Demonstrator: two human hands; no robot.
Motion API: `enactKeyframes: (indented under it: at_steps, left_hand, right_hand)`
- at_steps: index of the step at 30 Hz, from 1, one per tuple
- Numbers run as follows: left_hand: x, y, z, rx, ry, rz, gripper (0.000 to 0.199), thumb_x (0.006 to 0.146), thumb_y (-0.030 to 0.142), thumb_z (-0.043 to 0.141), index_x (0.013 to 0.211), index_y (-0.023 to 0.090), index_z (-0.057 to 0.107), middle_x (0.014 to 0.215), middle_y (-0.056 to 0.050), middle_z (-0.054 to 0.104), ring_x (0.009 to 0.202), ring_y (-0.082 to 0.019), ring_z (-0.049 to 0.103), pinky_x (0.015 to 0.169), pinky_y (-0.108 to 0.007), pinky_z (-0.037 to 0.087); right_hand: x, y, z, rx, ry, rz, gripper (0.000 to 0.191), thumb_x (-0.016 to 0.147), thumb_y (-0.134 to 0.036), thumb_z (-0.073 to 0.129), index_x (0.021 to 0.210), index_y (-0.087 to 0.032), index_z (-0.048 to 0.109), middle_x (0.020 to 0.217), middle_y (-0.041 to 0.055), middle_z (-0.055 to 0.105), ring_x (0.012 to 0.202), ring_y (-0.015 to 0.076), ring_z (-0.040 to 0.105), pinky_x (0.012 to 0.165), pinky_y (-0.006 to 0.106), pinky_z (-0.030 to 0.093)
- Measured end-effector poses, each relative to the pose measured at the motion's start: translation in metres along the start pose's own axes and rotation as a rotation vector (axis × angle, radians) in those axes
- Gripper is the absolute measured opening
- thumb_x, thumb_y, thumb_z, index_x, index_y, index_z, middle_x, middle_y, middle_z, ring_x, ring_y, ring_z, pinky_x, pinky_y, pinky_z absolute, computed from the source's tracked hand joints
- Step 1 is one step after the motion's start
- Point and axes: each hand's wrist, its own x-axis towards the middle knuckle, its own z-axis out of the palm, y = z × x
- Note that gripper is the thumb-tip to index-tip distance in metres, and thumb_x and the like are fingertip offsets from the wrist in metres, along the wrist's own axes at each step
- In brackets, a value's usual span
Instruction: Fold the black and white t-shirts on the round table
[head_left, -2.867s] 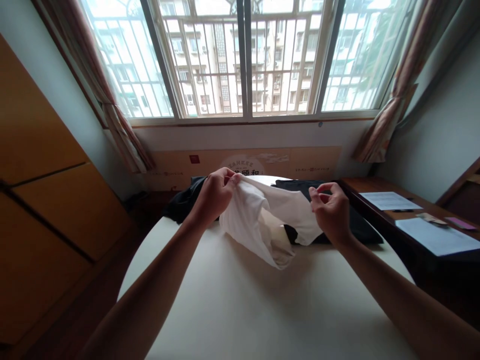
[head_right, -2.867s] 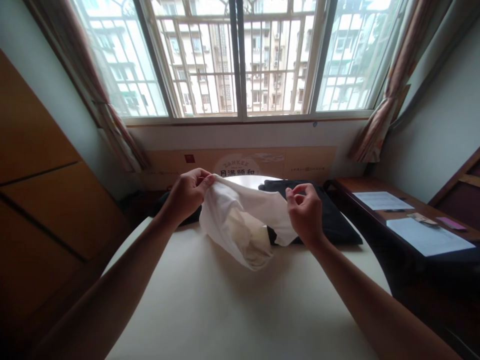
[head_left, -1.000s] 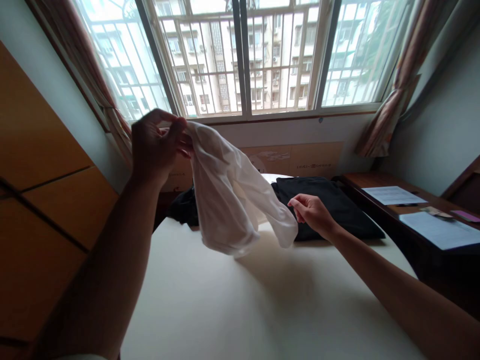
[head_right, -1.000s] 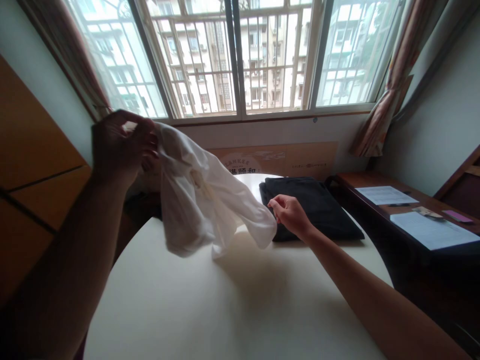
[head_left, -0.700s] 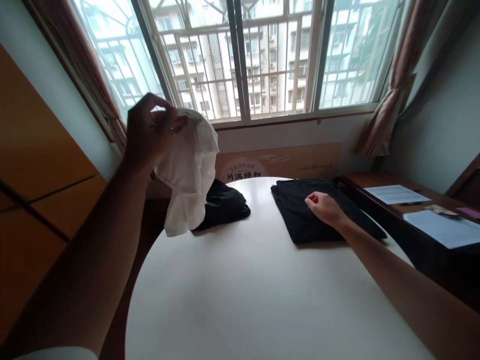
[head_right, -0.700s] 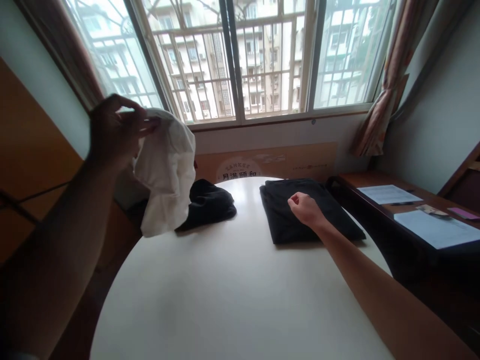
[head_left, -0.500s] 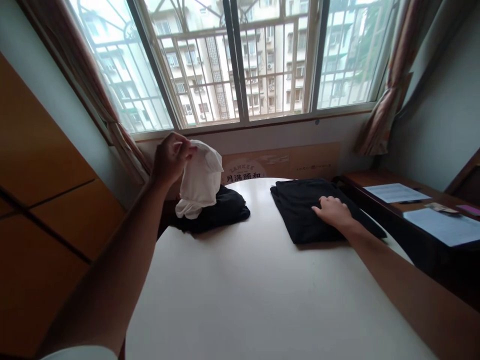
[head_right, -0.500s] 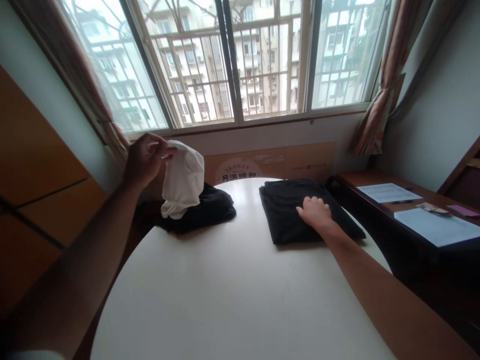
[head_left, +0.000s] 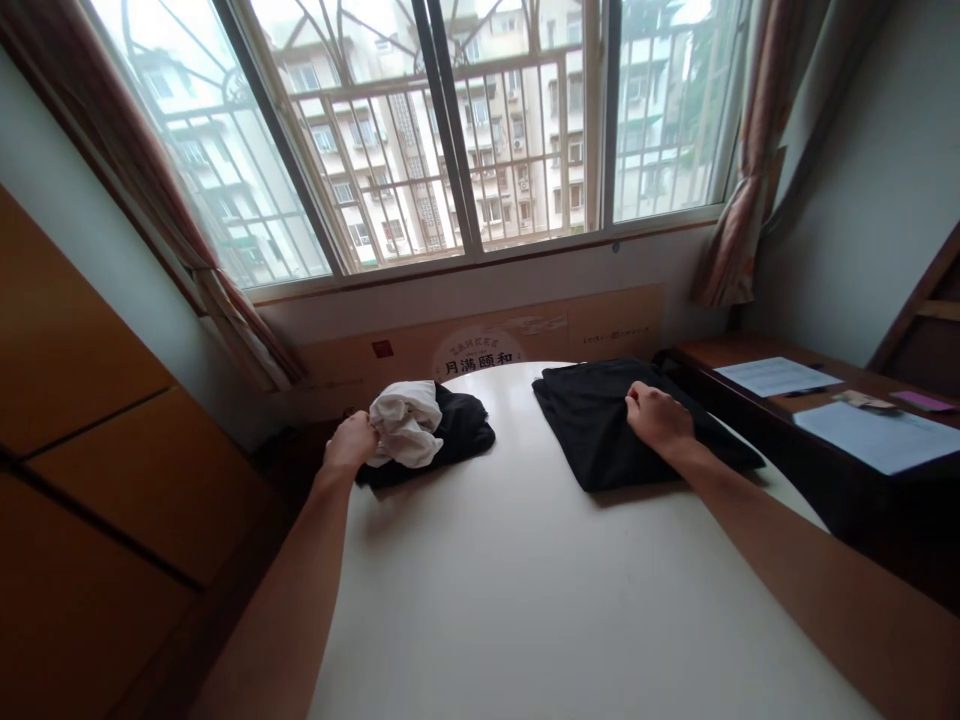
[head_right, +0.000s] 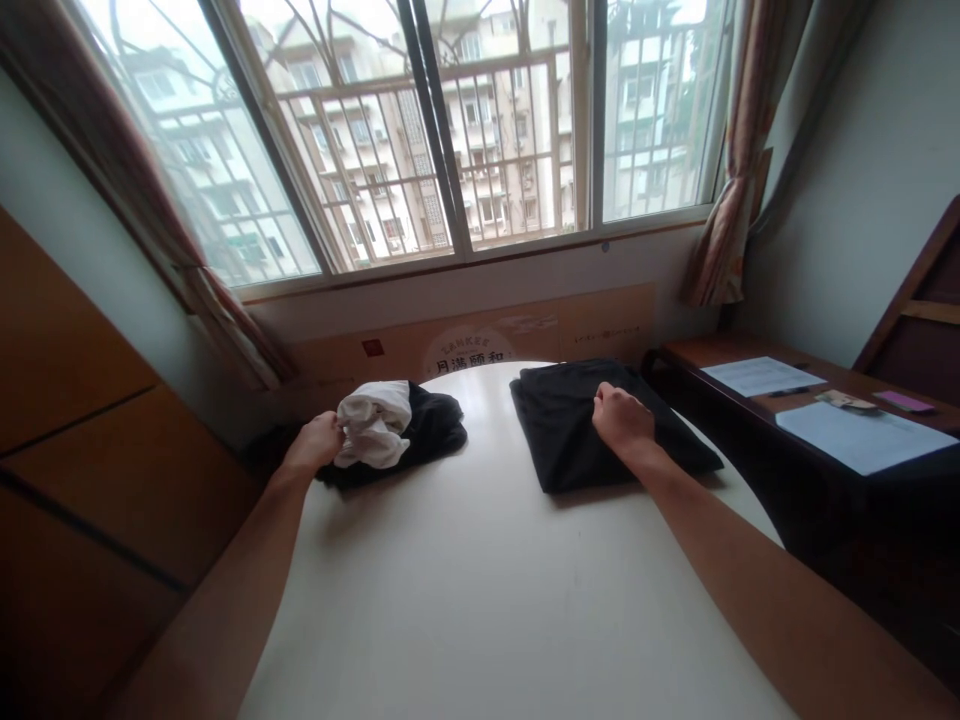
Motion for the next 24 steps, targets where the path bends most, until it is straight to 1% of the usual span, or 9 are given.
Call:
enactKeyframes:
  at_steps: [2,4,8,10,12,15,17,20,24]
  left_hand:
    - [-0.004,0.016,-0.011,0.078,0.138,-0.072,0.028,0.087,0.02,0.053,0.112,0.016,0.063,0.12,-0.025,0.07,0.114,-0.041,0.067,0.094,-0.048,0.051]
    - [-0.012,0.04,-0.018,0.078,0.274,0.017,0.037,0.093,0.023,0.046,0.126,0.014,0.058,0.133,-0.026,0.065,0.123,-0.041,0.063,0.102,-0.051,0.049]
    - [-0.035,0.09,-0.026,0.001,0.364,0.213,0.032,0.096,0.025,0.044,0.12,0.014,0.062,0.129,-0.023,0.067,0.123,-0.039,0.062,0.108,-0.051,0.046]
    - [-0.053,0.116,-0.026,-0.093,0.286,0.327,0.026,0.097,0.026,0.045,0.111,0.017,0.065,0.117,-0.017,0.072,0.112,-0.033,0.067,0.102,-0.046,0.049]
    - [-0.076,0.142,-0.022,-0.213,0.07,0.473,0.023,0.1,0.032,0.047,0.105,0.021,0.067,0.102,-0.01,0.075,0.095,-0.027,0.071,0.09,-0.038,0.053]
    - [-0.117,0.179,-0.009,-0.313,-0.334,0.674,0.029,0.103,0.045,0.051,0.096,0.023,0.07,0.091,-0.006,0.076,0.081,-0.023,0.071,0.072,-0.031,0.051]
    - [-0.14,0.197,0.002,-0.266,-0.459,0.726,0.037,0.099,0.056,0.058,0.091,0.022,0.07,0.09,-0.006,0.077,0.078,-0.023,0.071,0.067,-0.03,0.049]
    - [-0.156,0.209,0.016,-0.161,-0.399,0.74,0.04,0.094,0.06,0.068,0.094,0.021,0.067,0.094,-0.008,0.076,0.081,-0.025,0.072,0.067,-0.03,0.048]
    - [-0.148,0.201,0.02,-0.159,-0.154,0.738,0.019,0.106,0.03,0.048,0.099,0.02,0.062,0.097,-0.009,0.074,0.085,-0.023,0.072,0.07,-0.03,0.048]
  right_hand:
    - [0.0,-0.003,-0.003,0.051,0.07,0.001,0.024,0.106,-0.028,0.044,0.111,-0.021,0.065,0.104,0.0164,0.075,0.093,0.0324,0.073,0.071,0.037,0.044]
    - [-0.002,-0.007,-0.009,0.105,0.145,-0.016,0.023,0.106,-0.027,0.041,0.112,-0.02,0.062,0.1,0.0158,0.075,0.09,0.0324,0.073,0.072,0.037,0.044]
    - [-0.011,-0.023,-0.026,0.317,0.295,-0.188,0.021,0.105,-0.031,0.039,0.11,-0.02,0.057,0.091,0.0143,0.073,0.084,0.0318,0.072,0.074,0.037,0.045]
    - [-0.02,-0.033,-0.036,0.481,0.364,-0.275,0.018,0.104,-0.034,0.042,0.105,-0.021,0.054,0.09,0.0131,0.072,0.083,0.0304,0.072,0.074,0.036,0.048]
    - [-0.03,-0.043,-0.047,0.639,0.395,-0.306,0.018,0.103,-0.04,0.045,0.101,-0.023,0.052,0.084,0.0095,0.069,0.077,0.0278,0.07,0.072,0.036,0.05]
    - [-0.048,-0.057,-0.061,0.856,0.319,-0.302,0.028,0.102,-0.053,0.052,0.1,-0.026,0.051,0.068,0.0007,0.06,0.059,0.0225,0.062,0.06,0.035,0.051]
    - [-0.061,-0.066,-0.068,1.03,0.226,-0.301,0.036,0.1,-0.062,0.056,0.103,-0.027,0.051,0.066,-0.0026,0.057,0.052,0.0203,0.058,0.051,0.033,0.051]
    - [-0.082,-0.077,-0.077,1.252,0.118,-0.352,0.038,0.099,-0.064,0.061,0.106,-0.029,0.049,0.072,-0.0027,0.061,0.053,0.0196,0.061,0.046,0.031,0.052]
    - [-0.106,-0.086,-0.086,1.294,0.162,-0.494,0.03,0.102,-0.057,0.062,0.106,-0.029,0.051,0.085,-0.0001,0.063,0.062,0.0187,0.064,0.05,0.031,0.056]
